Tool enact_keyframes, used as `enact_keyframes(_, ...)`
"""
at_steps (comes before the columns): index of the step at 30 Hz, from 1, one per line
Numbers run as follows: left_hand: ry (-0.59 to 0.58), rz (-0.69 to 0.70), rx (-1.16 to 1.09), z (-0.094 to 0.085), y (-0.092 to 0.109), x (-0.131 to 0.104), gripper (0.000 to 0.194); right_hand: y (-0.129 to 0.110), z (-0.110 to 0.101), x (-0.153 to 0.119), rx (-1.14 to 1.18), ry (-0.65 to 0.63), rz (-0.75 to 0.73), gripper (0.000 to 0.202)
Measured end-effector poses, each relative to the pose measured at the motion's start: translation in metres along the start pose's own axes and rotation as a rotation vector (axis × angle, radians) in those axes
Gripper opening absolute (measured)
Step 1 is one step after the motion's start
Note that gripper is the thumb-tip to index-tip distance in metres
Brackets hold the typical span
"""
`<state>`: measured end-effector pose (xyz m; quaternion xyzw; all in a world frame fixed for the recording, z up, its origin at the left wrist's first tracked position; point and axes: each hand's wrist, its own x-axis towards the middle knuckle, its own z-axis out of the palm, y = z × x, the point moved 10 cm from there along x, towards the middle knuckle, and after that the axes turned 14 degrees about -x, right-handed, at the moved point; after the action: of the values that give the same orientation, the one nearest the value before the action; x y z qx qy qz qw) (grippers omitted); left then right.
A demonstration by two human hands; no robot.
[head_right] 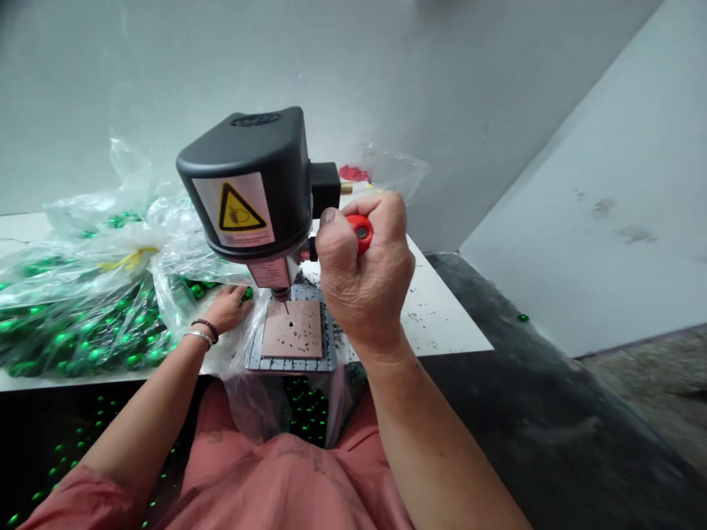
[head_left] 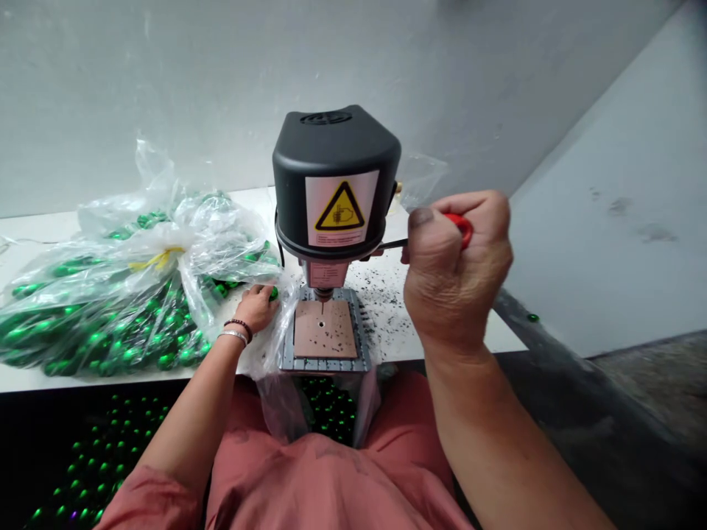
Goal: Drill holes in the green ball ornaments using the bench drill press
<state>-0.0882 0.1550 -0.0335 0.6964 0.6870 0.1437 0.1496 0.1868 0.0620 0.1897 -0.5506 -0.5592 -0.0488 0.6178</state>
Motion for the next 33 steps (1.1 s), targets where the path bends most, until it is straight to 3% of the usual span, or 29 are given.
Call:
enact_keyframes(6,0.104,-0.028,-0.128,-0.01,0.003,-0.012,0.041,0.001,-0.002,-0.002,0.002,0.034,-0.006,0.014)
enact_keyframes(9,0.173,-0.106,-0.543,-0.025,-0.002,-0.031,0.043,0.0,-0.002,-0.001,0.011,0.034,-0.003,0.013)
enact_keyframes(12,0.005,-0.229,-1.178,-0.014,0.007,-0.054,0.047,-0.003,-0.005,-0.001,0.026,0.06,-0.019,0.012)
enact_keyframes(15,-0.157,-0.288,-1.438,-0.005,0.033,-0.071,0.043,-0.004,-0.006,0.002,0.036,0.074,-0.037,0.014)
enact_keyframes(17,-0.202,-0.251,-1.383,-0.002,0.049,-0.075,0.042,-0.005,-0.004,0.005,0.034,0.059,-0.039,0.015)
enact_keyframes(20,-0.164,-0.147,-1.088,0.0,0.063,-0.069,0.039,-0.006,0.002,0.013,0.048,0.01,-0.046,0.02)
enact_keyframes(24,-0.097,-0.107,-0.762,0.007,0.067,-0.06,0.036,-0.005,0.011,0.023,0.087,-0.069,-0.032,0.023)
enact_keyframes(33,-0.024,-0.092,-0.477,0.007,0.077,-0.053,0.042,-0.004,0.012,0.027,0.091,-0.085,-0.049,0.024)
